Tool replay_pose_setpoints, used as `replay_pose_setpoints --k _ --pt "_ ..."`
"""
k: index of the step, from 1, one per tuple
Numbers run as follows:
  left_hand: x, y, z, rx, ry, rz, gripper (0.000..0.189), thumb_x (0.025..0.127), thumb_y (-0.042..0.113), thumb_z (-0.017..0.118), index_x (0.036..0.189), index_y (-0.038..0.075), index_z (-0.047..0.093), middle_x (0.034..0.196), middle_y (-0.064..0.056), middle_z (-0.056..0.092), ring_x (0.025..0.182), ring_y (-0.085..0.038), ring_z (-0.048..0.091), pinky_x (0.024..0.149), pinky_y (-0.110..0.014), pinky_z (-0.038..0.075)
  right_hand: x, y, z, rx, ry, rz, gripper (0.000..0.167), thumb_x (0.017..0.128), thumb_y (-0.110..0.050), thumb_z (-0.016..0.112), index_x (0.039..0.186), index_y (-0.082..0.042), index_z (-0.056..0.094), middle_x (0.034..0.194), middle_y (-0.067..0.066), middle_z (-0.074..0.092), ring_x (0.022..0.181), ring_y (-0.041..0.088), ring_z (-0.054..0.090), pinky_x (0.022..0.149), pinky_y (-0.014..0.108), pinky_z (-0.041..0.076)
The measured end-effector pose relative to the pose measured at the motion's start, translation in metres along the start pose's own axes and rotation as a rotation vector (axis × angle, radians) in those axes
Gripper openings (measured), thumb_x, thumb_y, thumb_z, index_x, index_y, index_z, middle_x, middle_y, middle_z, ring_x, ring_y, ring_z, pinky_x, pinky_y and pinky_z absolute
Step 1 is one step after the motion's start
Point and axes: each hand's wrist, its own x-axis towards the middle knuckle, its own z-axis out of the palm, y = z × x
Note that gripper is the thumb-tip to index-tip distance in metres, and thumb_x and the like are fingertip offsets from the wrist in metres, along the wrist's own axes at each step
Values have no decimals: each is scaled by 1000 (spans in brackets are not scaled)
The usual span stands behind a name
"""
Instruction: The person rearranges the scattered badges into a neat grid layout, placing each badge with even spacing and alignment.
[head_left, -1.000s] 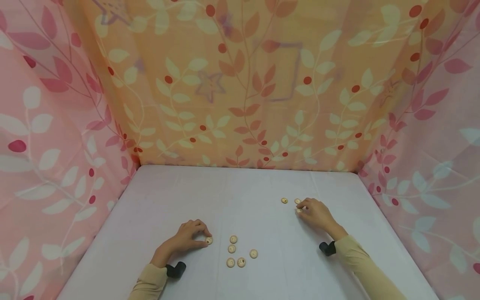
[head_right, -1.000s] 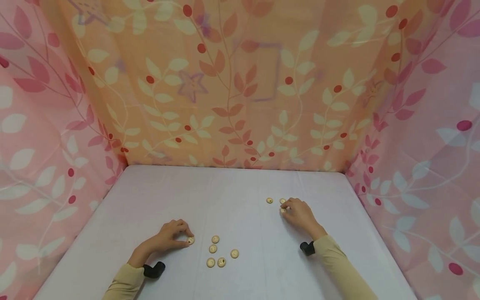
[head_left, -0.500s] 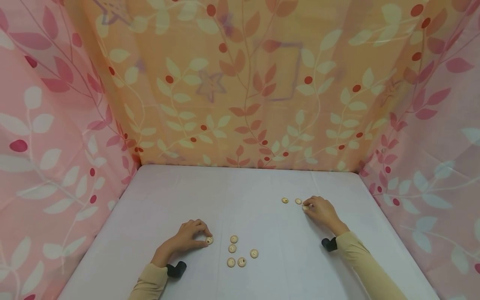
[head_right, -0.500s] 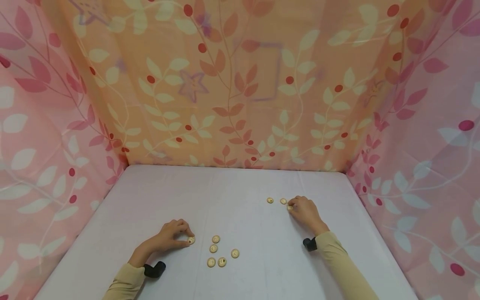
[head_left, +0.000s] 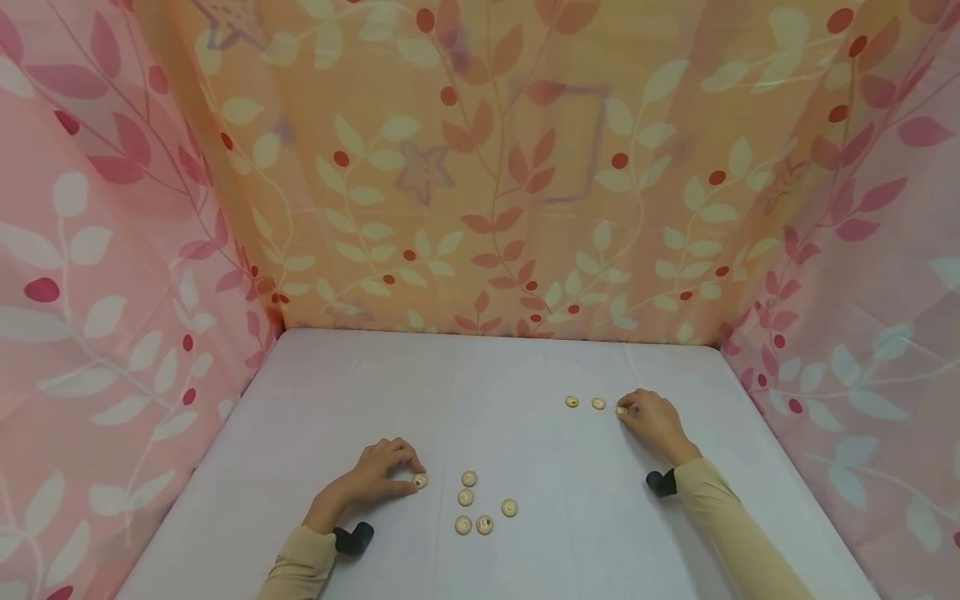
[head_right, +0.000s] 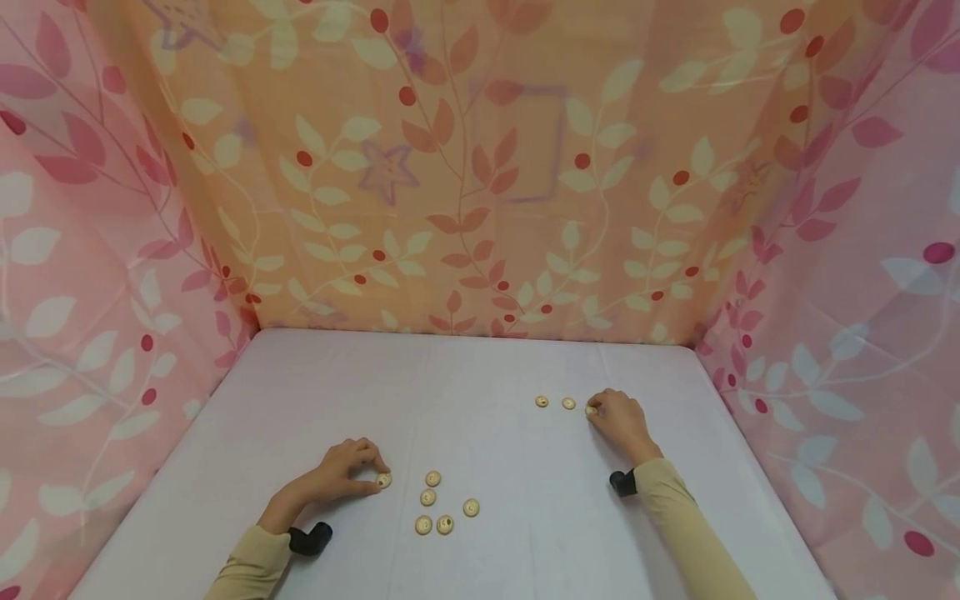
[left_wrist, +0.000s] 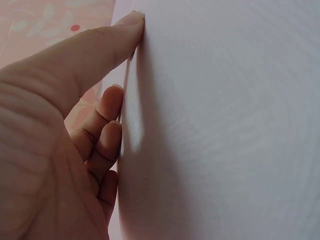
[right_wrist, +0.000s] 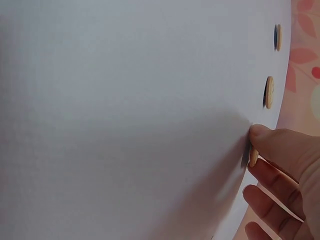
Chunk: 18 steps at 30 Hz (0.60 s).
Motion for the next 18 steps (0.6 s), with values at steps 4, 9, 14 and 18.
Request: replay_pose_setpoints --k 4,9,14,18 --pt "0 1 -1 -19 -11 -6 17 78 34 72 91 29 62 104 12 53 97 -13 43 89 -50 28 0 4 0 3 18 22 17 81 -19 71 94 -8 71 93 10 67 84 31 61 69 46 45" --pt "1 1 -1 -14 -13 -15 17 78 33 72 92 29 63 104 12 53 99 -14 43 90 -50 28 1 9 0 28 20 34 18 82 -18 70 96 -7 70 91 11 67 82 29 61 66 44 45" --pt "1 1 -1 -13 -11 -20 18 78 32 72 92 29 63 104 12 53 99 -14 43 90 -50 28 3 11 -1 39 8 33 19 82 -18 69 97 -6 70 91 11 66 81 27 61 66 43 45" --pt "1 0 -1 -18 -14 -19 18 78 32 72 93 28 63 103 11 53 99 -14 43 91 -51 27 3 11 -2 35 11 28 19 82 -17 70 97 -6 70 92 11 66 81 26 61 66 43 45"
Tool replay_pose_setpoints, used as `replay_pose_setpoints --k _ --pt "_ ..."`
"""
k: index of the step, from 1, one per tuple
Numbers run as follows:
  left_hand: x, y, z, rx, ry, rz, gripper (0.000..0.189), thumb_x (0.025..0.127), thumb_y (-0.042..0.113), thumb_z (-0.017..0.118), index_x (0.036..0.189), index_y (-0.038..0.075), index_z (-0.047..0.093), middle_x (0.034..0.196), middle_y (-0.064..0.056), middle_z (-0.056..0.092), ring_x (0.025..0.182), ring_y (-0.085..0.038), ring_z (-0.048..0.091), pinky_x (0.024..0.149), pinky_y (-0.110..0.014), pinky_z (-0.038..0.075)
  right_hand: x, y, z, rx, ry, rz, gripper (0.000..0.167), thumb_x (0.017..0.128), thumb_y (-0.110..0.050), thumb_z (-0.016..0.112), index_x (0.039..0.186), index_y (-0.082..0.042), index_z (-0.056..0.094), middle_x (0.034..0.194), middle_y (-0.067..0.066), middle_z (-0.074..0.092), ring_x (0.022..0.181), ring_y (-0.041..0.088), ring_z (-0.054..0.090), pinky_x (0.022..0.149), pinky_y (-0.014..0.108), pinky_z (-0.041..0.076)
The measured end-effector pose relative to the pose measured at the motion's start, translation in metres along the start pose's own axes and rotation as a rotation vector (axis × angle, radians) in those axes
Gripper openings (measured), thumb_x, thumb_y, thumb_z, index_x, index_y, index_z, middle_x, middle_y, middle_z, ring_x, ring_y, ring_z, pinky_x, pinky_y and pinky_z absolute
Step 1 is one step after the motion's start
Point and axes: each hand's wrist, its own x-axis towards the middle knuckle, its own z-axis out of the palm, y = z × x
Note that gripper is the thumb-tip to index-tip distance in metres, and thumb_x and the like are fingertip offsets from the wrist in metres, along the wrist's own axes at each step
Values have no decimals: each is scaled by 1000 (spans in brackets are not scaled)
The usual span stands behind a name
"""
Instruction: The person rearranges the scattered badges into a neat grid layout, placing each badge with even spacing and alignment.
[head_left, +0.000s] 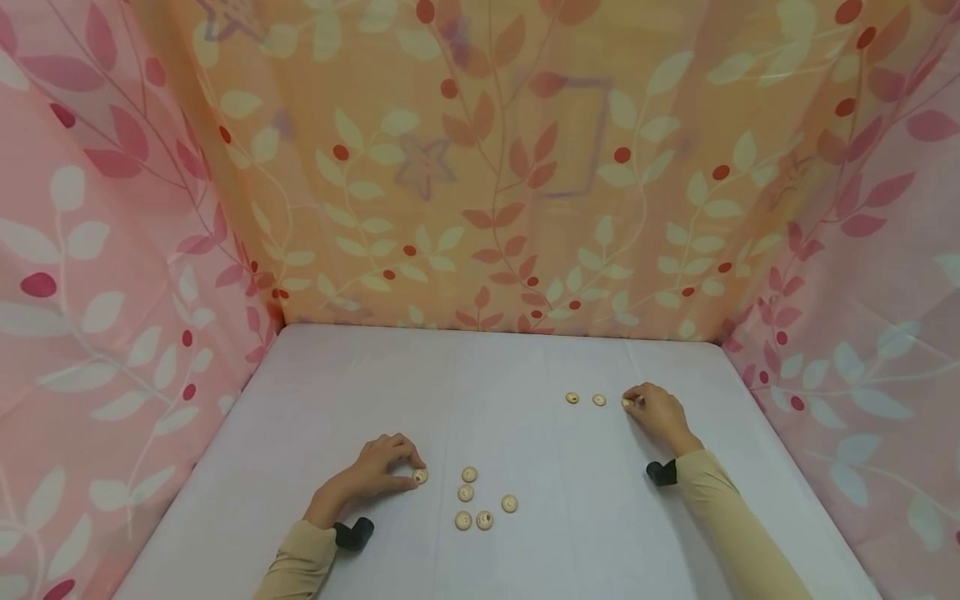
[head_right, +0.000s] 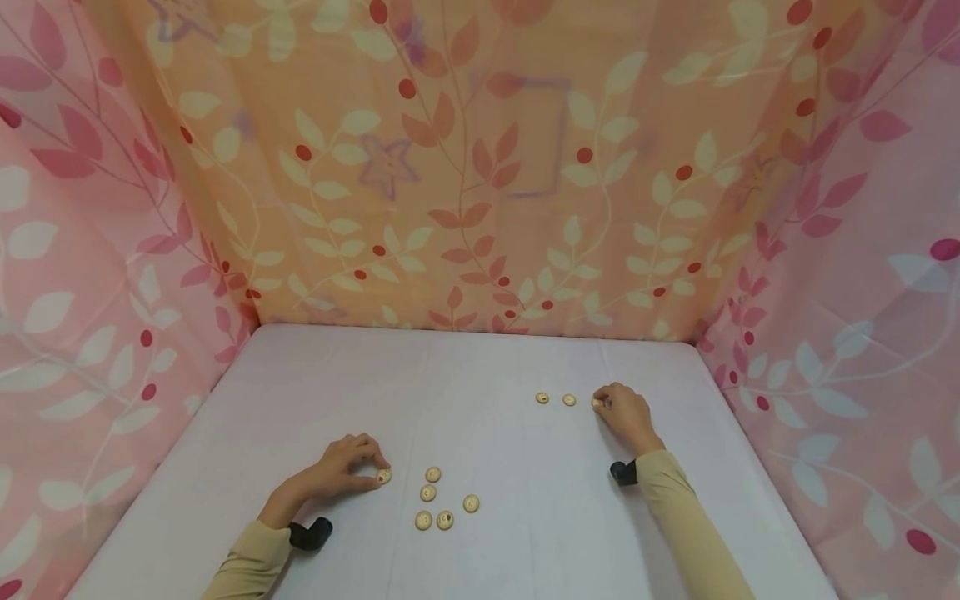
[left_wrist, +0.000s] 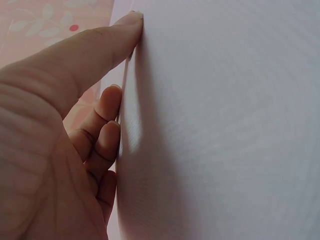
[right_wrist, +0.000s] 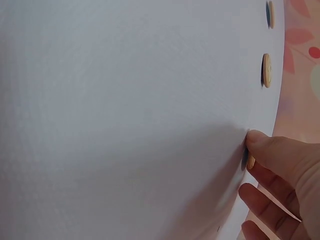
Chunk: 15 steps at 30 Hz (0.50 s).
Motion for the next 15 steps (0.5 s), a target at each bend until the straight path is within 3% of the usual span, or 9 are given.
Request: replay_pose_setpoints --k 15 --pt "1 -1 -1 16 16 23 18 78 33 72 92 28 63 103 12 54 99 -15 44 89 -51 29 -3 2 2 30 14 25 19 83 -17 69 98 -7 69 93 11 64 82 27 59 69 45 45"
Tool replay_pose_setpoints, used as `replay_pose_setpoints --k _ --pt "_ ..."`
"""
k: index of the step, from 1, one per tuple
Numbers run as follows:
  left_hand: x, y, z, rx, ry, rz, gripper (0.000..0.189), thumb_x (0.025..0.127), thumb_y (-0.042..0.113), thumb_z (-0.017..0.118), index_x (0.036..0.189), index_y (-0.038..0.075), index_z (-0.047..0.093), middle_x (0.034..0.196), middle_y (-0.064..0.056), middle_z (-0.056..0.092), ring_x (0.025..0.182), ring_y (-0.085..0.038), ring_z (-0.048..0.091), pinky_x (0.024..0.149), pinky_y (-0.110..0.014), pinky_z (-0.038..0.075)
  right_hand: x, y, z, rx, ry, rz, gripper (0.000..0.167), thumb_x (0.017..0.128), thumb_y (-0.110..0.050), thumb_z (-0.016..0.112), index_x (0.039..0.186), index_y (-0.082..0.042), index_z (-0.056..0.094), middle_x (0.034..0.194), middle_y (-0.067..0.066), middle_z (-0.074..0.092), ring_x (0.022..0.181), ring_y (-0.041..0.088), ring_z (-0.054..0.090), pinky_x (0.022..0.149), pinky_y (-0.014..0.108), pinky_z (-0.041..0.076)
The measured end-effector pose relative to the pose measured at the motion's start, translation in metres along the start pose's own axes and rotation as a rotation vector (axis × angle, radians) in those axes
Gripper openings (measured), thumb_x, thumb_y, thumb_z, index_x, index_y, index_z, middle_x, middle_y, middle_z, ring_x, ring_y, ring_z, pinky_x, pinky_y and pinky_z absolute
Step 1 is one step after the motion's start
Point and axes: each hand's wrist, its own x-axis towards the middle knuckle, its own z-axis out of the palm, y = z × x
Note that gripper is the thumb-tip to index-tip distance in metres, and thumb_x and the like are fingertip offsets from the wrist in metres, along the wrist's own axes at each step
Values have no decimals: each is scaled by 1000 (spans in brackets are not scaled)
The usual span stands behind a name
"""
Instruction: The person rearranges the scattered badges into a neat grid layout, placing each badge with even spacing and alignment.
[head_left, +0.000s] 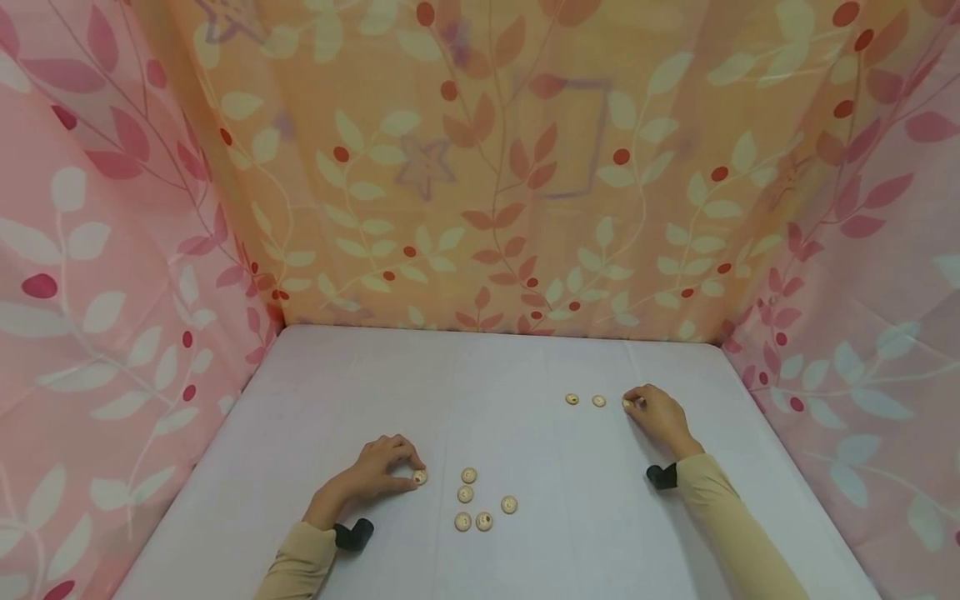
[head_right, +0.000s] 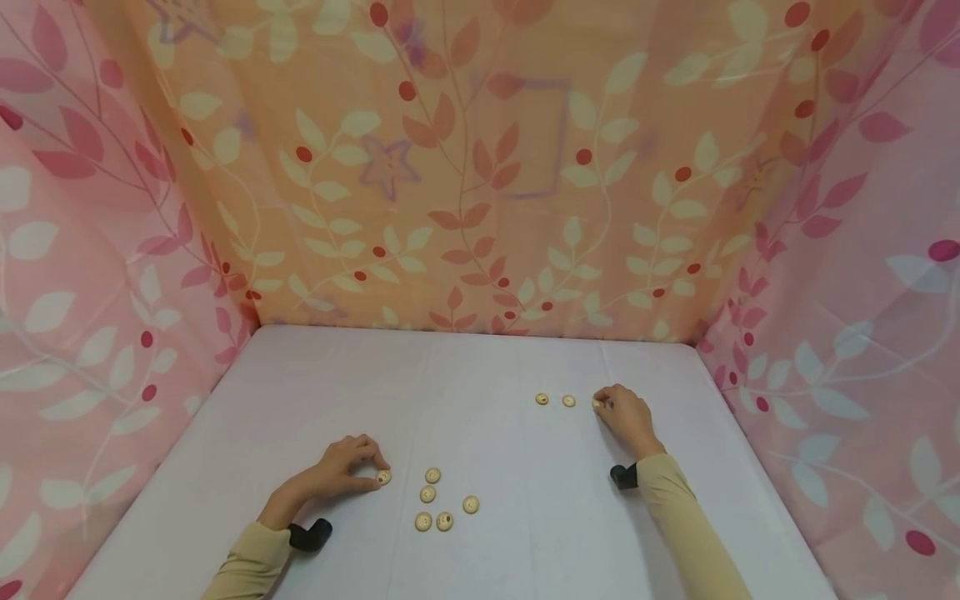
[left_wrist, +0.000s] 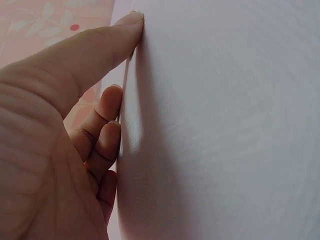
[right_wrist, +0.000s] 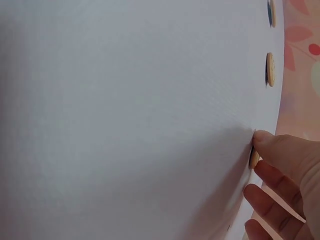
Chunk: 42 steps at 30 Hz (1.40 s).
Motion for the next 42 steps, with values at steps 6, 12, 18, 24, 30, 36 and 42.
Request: replay_pose_setpoints --k 6,12,18,24,30,36,42 --pt "-1 1 1 3 0 8 18 78 33 72 93 29 64 103 12 54 98 -14 44 89 -51 29 -5 1 3 -2 25 -19 19 81 -16 70 97 -6 68 89 9 61 75 22 54 64 40 42" --pt "-2 -1 3 -5 -1 7 17 78 34 72 92 29 63 104 13 53 98 -12 43 89 -51 29 -12 -1 7 15 64 -28 17 79 -16 72 94 -8 69 88 7 60 71 18 49 60 34 39" --pt "-3 -2 5 -8 -4 12 17 79 36 71 92 30 62 103 13 53 96 -12 43 88 -50 29 -19 -9 9 21 58 -22 19 79 -17 72 95 -8 69 91 8 60 78 22 54 65 40 43" --pt "-3 -1 2 -22 -28 -13 17 79 33 71 92 31 61 103 15 52 97 -11 42 88 -46 28 -25 -21 10 16 42 -26 21 79 -19 72 97 -8 70 93 8 60 78 22 54 64 39 43" --pt "-3 -1 2 -24 -19 -1 16 79 33 71 92 31 61 103 14 53 97 -12 42 88 -47 28 -28 -38 9 47 26 -26 23 78 -18 73 99 -8 70 94 7 61 87 26 58 70 43 46" --pt "-3 0 2 -15 -3 1 16 79 33 72 92 29 62 103 13 53 96 -12 42 88 -48 28 -32 -52 13 78 24 -57 21 77 -18 74 96 -10 70 92 3 60 85 22 57 68 39 46" --pt "-1 0 2 9 4 -13 17 78 32 72 92 28 63 103 12 53 97 -13 43 89 -50 29 -36 -65 21 79 8 -86 19 76 -19 75 94 -13 70 91 -1 59 84 18 57 68 35 45"
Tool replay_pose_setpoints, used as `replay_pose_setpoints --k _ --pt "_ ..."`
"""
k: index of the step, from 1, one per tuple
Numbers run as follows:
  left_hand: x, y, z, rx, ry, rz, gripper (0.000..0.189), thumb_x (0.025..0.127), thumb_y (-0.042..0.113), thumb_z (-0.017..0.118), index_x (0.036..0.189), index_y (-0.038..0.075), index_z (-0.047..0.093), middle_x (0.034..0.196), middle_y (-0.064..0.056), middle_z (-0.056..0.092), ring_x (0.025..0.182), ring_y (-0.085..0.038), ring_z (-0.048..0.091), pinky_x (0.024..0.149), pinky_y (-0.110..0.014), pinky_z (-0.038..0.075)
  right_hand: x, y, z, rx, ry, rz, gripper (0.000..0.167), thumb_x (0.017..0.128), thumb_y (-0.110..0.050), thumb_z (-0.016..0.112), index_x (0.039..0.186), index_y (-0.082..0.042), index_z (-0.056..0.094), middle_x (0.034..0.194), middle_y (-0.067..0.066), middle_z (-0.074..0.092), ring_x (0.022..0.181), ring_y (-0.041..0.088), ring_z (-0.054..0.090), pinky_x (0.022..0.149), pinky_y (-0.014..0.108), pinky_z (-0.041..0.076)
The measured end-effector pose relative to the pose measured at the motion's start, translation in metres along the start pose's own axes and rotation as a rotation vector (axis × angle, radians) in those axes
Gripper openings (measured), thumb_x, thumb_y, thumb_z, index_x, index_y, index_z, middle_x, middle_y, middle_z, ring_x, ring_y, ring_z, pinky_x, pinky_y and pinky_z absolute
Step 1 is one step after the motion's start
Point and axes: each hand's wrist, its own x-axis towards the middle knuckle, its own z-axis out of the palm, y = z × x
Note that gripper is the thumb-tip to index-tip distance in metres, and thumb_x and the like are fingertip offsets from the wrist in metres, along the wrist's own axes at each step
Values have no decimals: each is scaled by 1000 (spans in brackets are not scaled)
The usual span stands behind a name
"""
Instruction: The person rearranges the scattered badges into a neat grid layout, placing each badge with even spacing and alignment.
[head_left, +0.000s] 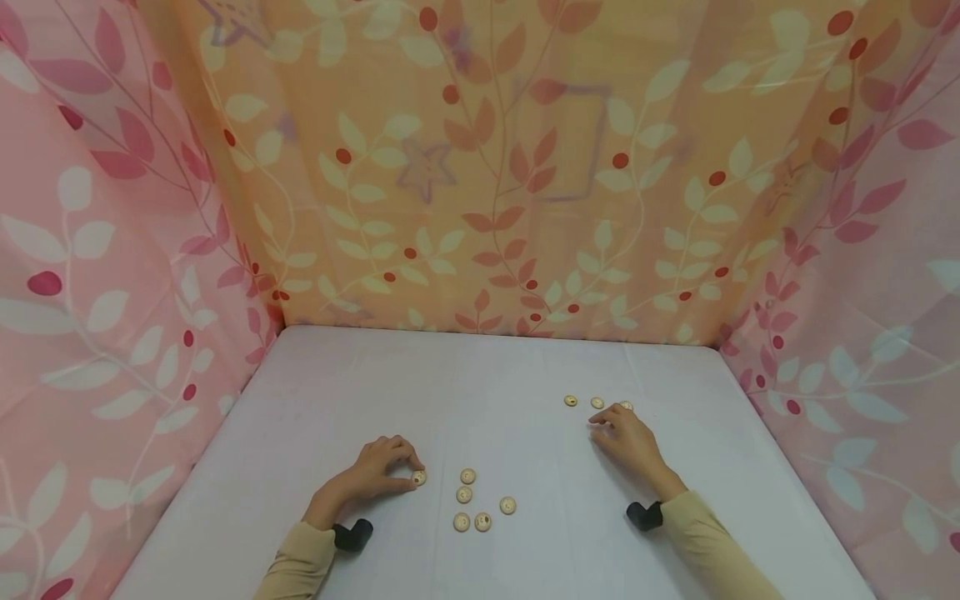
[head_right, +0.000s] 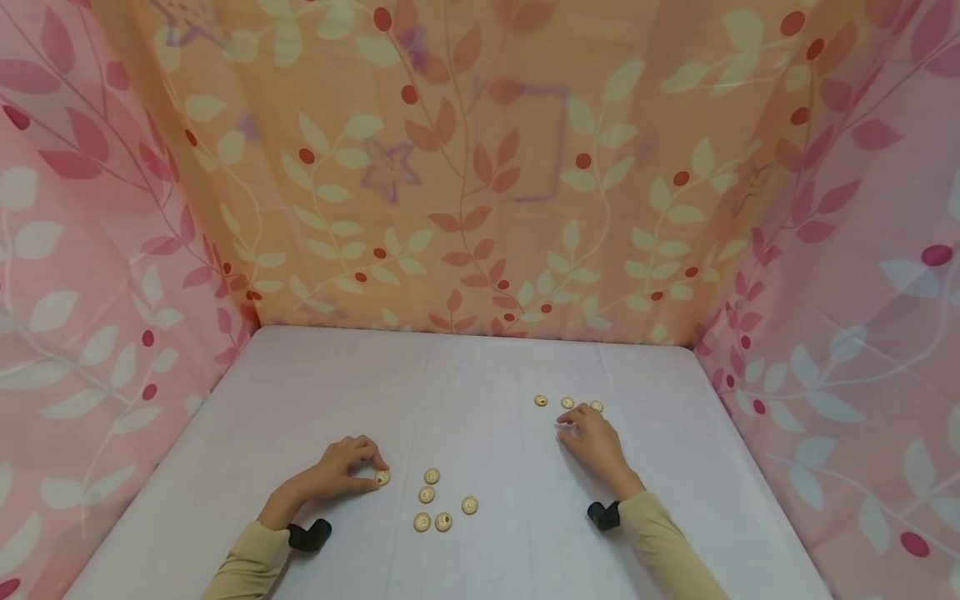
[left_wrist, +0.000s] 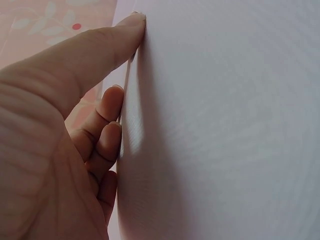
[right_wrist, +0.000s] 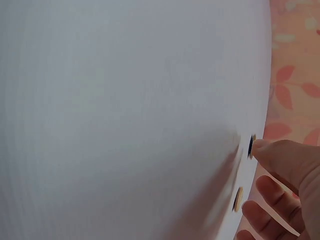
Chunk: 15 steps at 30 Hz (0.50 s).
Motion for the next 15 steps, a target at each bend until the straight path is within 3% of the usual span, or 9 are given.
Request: replay_pose_setpoints --k 15 --pt "-1 2 -1 -4 0 2 17 78 32 72 93 29 63 102 12 53 98 -14 43 89 -50 28 -11 -42 7 12 -4 -127 16 75 -18 76 89 -16 71 85 -5 59 78 12 55 66 30 44"
